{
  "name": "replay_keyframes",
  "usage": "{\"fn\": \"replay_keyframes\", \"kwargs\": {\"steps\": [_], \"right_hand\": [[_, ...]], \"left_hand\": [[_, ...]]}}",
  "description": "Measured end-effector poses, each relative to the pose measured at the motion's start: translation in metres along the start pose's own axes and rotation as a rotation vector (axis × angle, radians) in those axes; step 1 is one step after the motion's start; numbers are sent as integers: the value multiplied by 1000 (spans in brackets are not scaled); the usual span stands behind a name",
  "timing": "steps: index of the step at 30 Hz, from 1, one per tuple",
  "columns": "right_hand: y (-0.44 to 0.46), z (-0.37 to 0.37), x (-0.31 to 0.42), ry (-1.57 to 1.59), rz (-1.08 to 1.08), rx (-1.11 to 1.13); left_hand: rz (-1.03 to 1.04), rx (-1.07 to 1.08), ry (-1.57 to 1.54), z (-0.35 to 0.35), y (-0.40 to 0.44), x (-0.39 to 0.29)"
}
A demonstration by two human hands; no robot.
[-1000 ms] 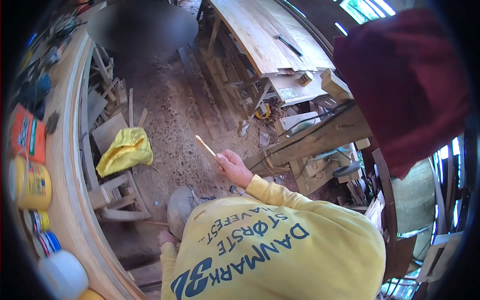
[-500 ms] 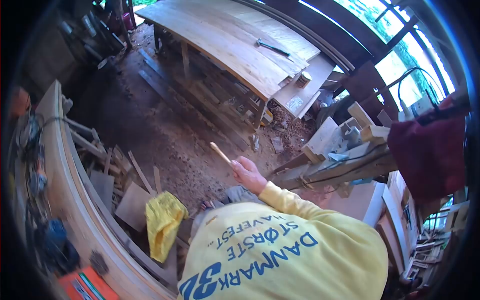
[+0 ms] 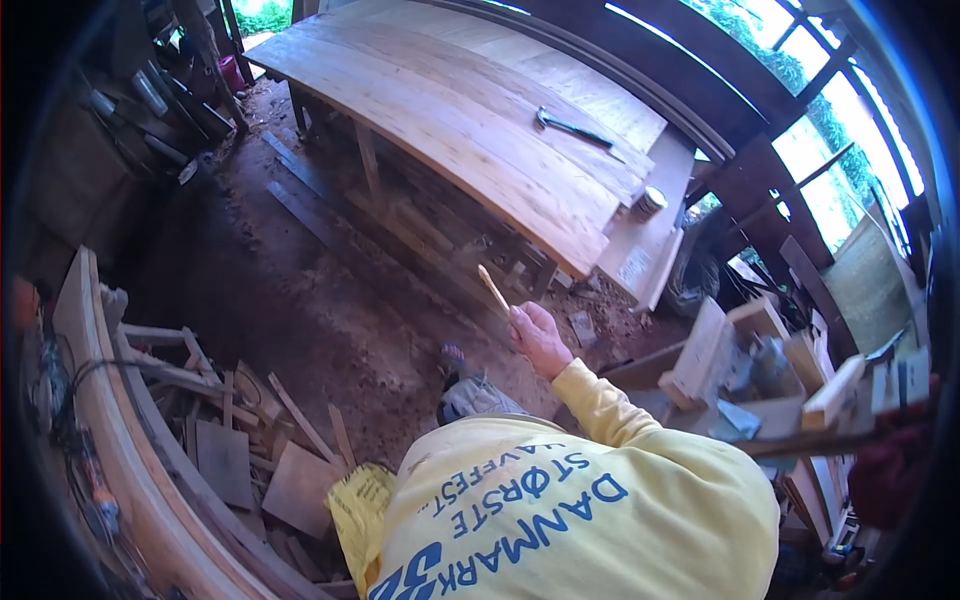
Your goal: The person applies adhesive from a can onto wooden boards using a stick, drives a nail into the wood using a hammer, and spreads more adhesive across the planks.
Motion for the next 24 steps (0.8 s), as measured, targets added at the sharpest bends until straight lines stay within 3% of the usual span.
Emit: {"fn": "replay_keyframes", "kwargs": {"steps": [7,15,21,24], "right_hand": [[252,14,67,-2,-116,57],[462,38,92,14,-98,32],[590,36,92,79,-197,-125],[652,11,100,73,-205,-361]], "left_hand": [[72,-86,24,-118,112,-176],[110,-185,36,-279,231,-297],[171,-132,165,-334,371,-377],[271,-147,264,-377,452,-427]]}}
Point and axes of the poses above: each hand's wrist, its own y-axis towards the middle knuckle, its own z-axis out of the palm, x = y × z, the point moved 9 cm from there along y, towards the middle knuckle, and after that the axes turned 6 degrees about x, right-handed, at the moved point
